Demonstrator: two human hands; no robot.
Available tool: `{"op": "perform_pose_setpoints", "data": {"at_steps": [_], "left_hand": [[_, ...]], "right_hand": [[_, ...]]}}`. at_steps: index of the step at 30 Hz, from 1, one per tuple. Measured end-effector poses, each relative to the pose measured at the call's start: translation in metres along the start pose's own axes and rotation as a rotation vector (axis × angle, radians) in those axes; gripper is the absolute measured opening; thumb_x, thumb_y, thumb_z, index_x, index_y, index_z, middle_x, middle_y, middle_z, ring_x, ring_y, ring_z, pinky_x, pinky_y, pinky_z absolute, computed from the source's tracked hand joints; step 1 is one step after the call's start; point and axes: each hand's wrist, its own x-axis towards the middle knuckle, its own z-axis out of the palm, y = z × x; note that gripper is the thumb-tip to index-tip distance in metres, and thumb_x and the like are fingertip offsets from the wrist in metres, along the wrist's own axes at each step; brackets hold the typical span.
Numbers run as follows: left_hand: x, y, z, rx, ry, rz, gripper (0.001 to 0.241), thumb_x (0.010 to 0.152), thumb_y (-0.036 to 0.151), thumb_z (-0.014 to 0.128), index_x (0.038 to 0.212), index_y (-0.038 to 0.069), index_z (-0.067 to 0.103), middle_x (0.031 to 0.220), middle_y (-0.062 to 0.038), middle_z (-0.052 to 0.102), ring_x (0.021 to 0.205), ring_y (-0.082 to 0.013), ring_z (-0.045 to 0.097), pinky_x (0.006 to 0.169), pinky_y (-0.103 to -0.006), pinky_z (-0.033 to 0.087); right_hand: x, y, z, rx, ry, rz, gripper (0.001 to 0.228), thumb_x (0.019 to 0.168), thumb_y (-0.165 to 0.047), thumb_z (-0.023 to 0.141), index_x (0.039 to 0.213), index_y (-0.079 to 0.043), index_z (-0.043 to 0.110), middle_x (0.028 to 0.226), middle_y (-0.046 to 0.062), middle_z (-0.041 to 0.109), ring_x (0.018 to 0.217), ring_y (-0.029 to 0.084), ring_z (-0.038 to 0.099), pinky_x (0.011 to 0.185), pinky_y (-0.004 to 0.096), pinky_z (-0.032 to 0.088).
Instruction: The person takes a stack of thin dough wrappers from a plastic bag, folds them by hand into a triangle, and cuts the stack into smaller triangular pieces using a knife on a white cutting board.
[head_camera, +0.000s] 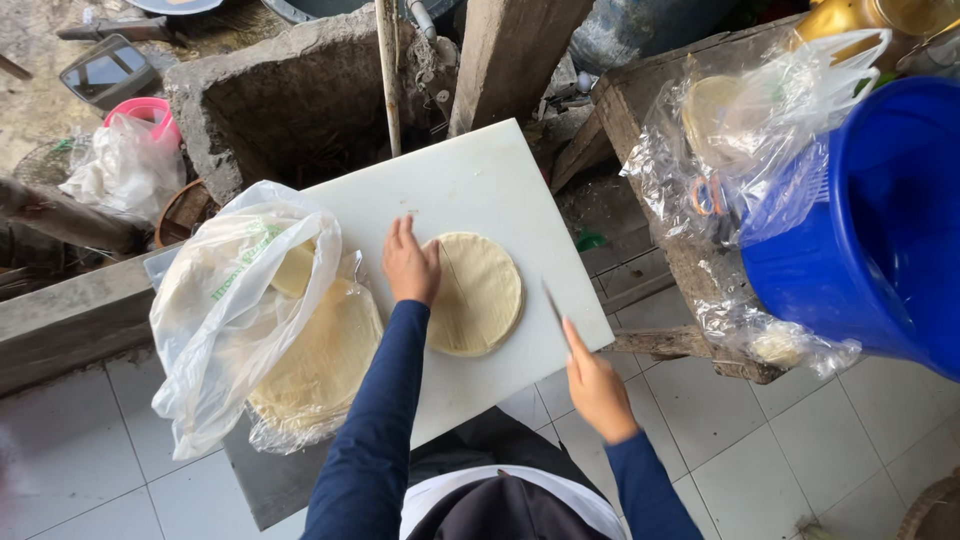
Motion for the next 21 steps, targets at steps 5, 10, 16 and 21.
{"op": "perform_pose_setpoints", "data": {"at_steps": [5, 10, 16, 21], "left_hand": [[-0.034, -0.012, -0.020, 0.131, -0.009, -0.103, 0.086, 0.078, 0.028, 0.083, 0.150, 0.007, 0.040, 0.146, -0.024, 0.049, 0.134, -0.0417, 0.047, 0.109, -0.0499, 0.040], [-0.035, -0.014, -0.025, 0.050, -0.072, -0.181, 0.085, 0.072, 0.028, 0.086, 0.144, 0.008, 0.046, 0.133, -0.019, 0.057, 0.123, -0.0392, 0.054, 0.105, -0.0459, 0.044], [-0.006, -0.010, -0.020, 0.035, -0.158, -0.264, 0.060, 0.067, 0.033, 0.092, 0.116, 0.012, 0.063, 0.123, -0.015, 0.063, 0.120, -0.0343, 0.057, 0.102, -0.0424, 0.047], [0.009, -0.015, -0.004, -0.115, -0.247, -0.256, 0.055, 0.065, 0.029, 0.088, 0.110, 0.009, 0.064, 0.107, -0.012, 0.071, 0.105, -0.0332, 0.068, 0.091, -0.0437, 0.054]], "right_hand": [[0.119, -0.019, 0.030, -0.331, 0.224, -0.190, 0.063, 0.101, -0.021, 0.053, 0.160, -0.027, 0.034, 0.103, 0.021, 0.056, 0.085, 0.041, 0.062, 0.077, 0.052, 0.051], [0.158, -0.028, 0.037, -0.425, 0.260, -0.298, 0.059, 0.097, -0.028, 0.061, 0.152, -0.018, 0.043, 0.110, 0.019, 0.055, 0.100, 0.039, 0.058, 0.088, 0.051, 0.047], [0.204, -0.077, 0.038, -0.077, 0.299, -0.512, 0.047, 0.088, -0.025, 0.072, 0.129, -0.007, 0.058, 0.122, 0.017, 0.057, 0.114, 0.038, 0.057, 0.097, 0.050, 0.046], [0.255, -0.135, 0.063, -0.158, 0.068, -0.418, 0.072, 0.065, -0.032, 0.092, 0.124, -0.006, 0.058, 0.127, 0.018, 0.056, 0.121, 0.038, 0.053, 0.101, 0.046, 0.046]]}}
